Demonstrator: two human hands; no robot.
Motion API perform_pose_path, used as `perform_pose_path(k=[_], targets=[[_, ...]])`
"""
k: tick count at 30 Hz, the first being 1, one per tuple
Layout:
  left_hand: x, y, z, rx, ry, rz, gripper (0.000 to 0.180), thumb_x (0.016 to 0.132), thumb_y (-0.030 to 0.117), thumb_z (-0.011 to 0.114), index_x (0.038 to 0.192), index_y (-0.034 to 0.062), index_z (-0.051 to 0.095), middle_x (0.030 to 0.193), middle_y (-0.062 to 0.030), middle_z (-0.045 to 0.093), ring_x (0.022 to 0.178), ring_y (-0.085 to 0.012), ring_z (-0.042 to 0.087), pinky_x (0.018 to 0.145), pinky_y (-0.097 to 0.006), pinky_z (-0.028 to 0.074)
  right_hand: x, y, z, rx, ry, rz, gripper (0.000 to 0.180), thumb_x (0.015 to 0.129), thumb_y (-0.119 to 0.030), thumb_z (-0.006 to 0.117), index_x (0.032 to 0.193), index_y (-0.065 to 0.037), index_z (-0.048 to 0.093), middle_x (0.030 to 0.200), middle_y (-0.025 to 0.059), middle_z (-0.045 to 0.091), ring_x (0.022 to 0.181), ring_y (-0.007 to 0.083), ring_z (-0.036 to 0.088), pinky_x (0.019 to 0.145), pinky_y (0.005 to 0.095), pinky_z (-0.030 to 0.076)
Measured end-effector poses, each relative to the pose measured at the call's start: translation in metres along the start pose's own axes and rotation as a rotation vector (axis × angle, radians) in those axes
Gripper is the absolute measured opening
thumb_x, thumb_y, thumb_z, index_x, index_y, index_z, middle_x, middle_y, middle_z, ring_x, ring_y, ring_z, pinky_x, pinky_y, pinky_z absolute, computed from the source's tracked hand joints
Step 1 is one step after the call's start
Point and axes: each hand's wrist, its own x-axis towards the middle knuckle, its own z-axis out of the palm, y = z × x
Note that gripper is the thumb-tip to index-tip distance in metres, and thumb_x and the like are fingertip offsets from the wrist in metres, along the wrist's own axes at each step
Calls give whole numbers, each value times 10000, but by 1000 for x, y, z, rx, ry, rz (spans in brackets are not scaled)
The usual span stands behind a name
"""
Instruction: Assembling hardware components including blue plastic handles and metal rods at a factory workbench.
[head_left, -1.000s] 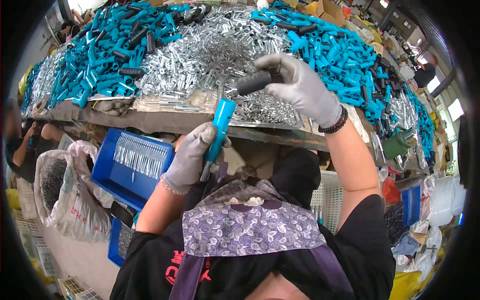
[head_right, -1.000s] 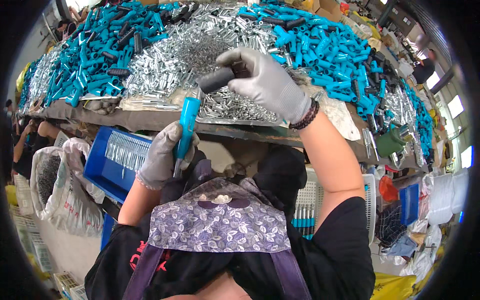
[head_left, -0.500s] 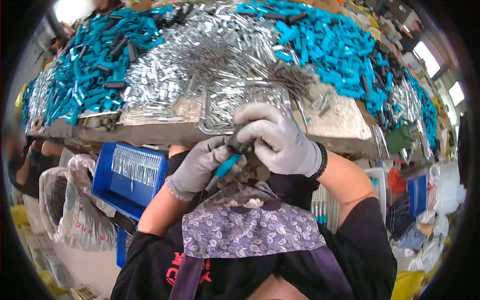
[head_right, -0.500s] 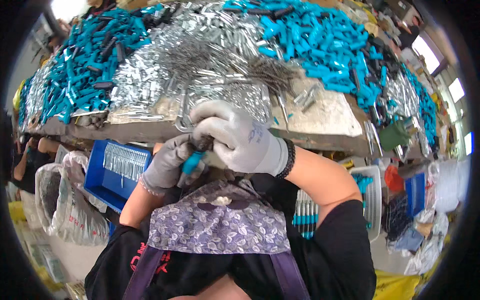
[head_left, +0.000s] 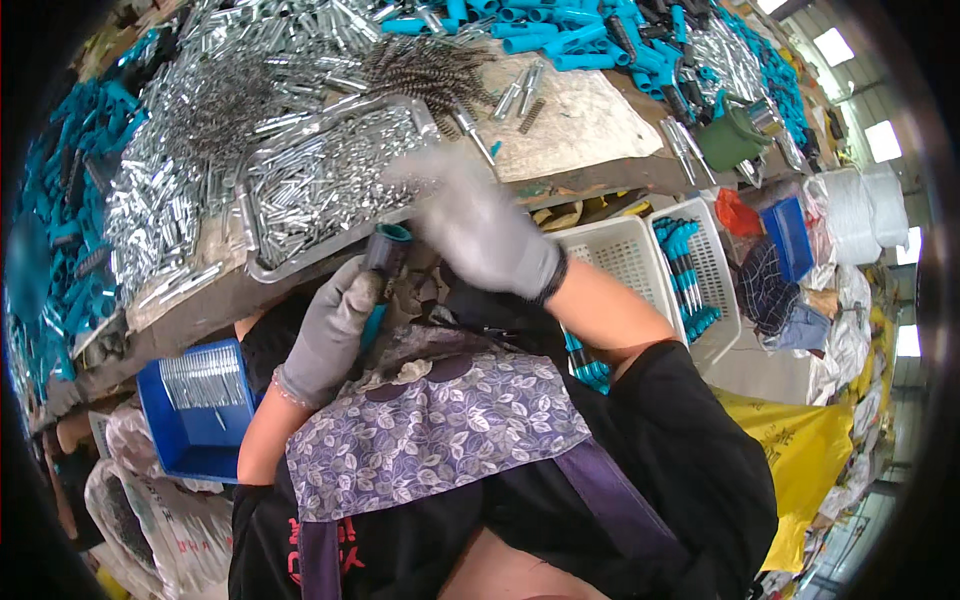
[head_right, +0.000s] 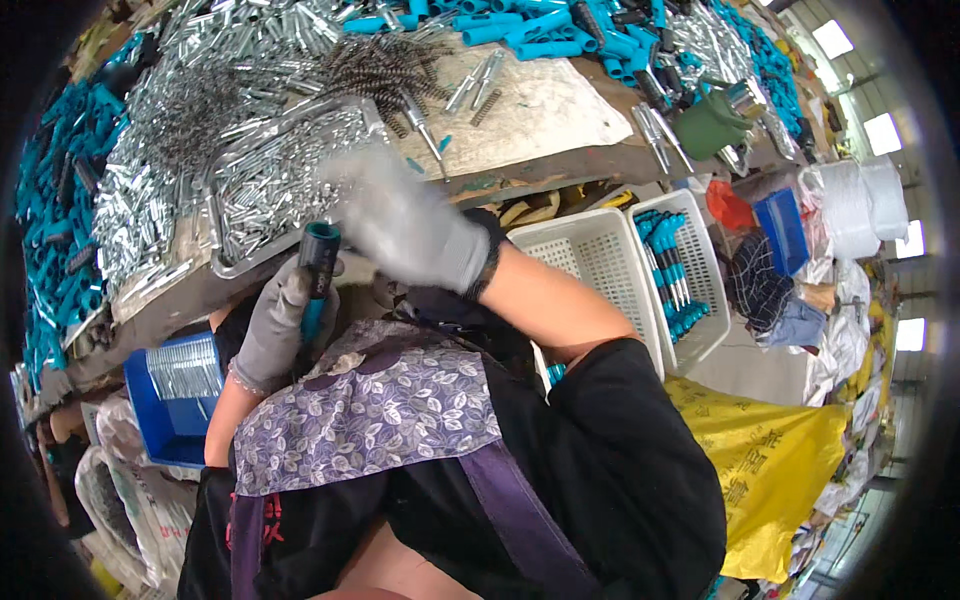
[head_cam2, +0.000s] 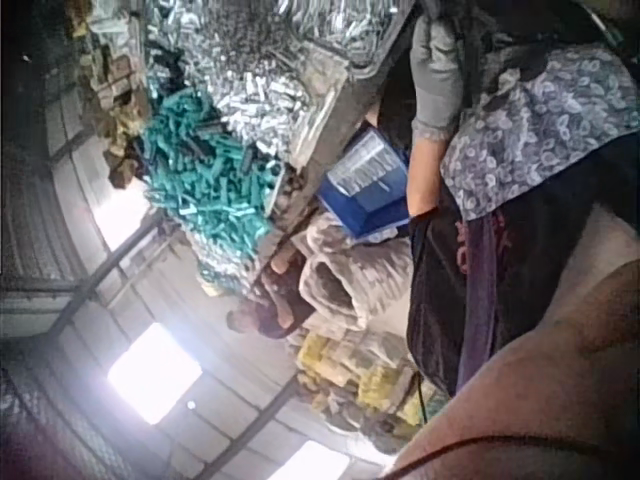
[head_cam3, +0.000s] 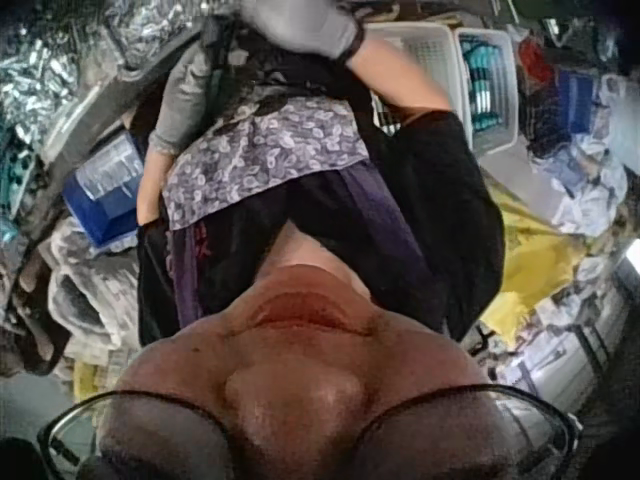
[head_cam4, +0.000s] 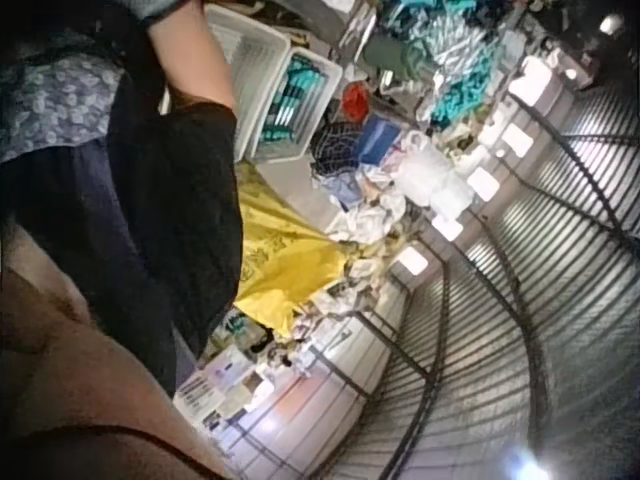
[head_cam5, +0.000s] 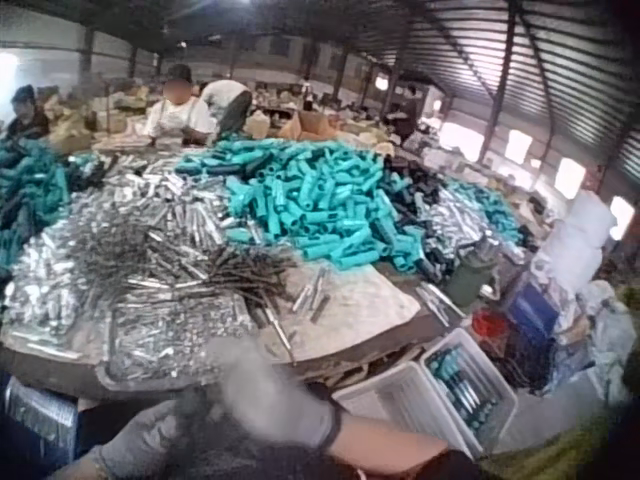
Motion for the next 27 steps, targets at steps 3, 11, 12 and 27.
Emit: perform_pose_path(k=[3, 11, 12, 27], targets=[[-4, 6, 2, -33, 44, 16, 745, 868, 735, 564, 1226, 81, 570, 735, 20, 546, 518, -63, 464, 452, -212, 358, 23, 72, -69, -399, 449, 447, 428, 903, -189, 609, 1252, 53, 552, 1134, 272, 623, 1070, 404, 603, 950, 457, 473], [10, -4, -5, -34, 29, 92, 575, 992, 502, 578, 1339, 43, 555, 932, 50, 586, 776, -39, 499, 714, -198, 431, 26, 138, -120, -711, -126, 826, 538, 760, -339, 686, 1124, 56, 657, 1162, 295, 656, 1135, 389, 627, 970, 440, 495], [11, -1, -2, -11, 57, 77, 611, 960, 574, 576, 1305, 69, 559, 860, 45, 587, 690, -35, 489, 605, -195, 402, 24, 140, -121, -751, -62, 849, 493, 768, -317, 671, 1103, 44, 674, 1121, 280, 674, 1105, 384, 642, 958, 431, 502], [2, -18, -8, 66, 135, 146, 580, 969, 523, 600, 1341, 81, 547, 796, 52, 569, 621, -33, 484, 522, -199, 375, 14, 124, -125, -770, 62, 879, 375, 847, -263, 612, 1104, 7, 654, 1140, 258, 670, 1102, 388, 630, 958, 448, 497]])
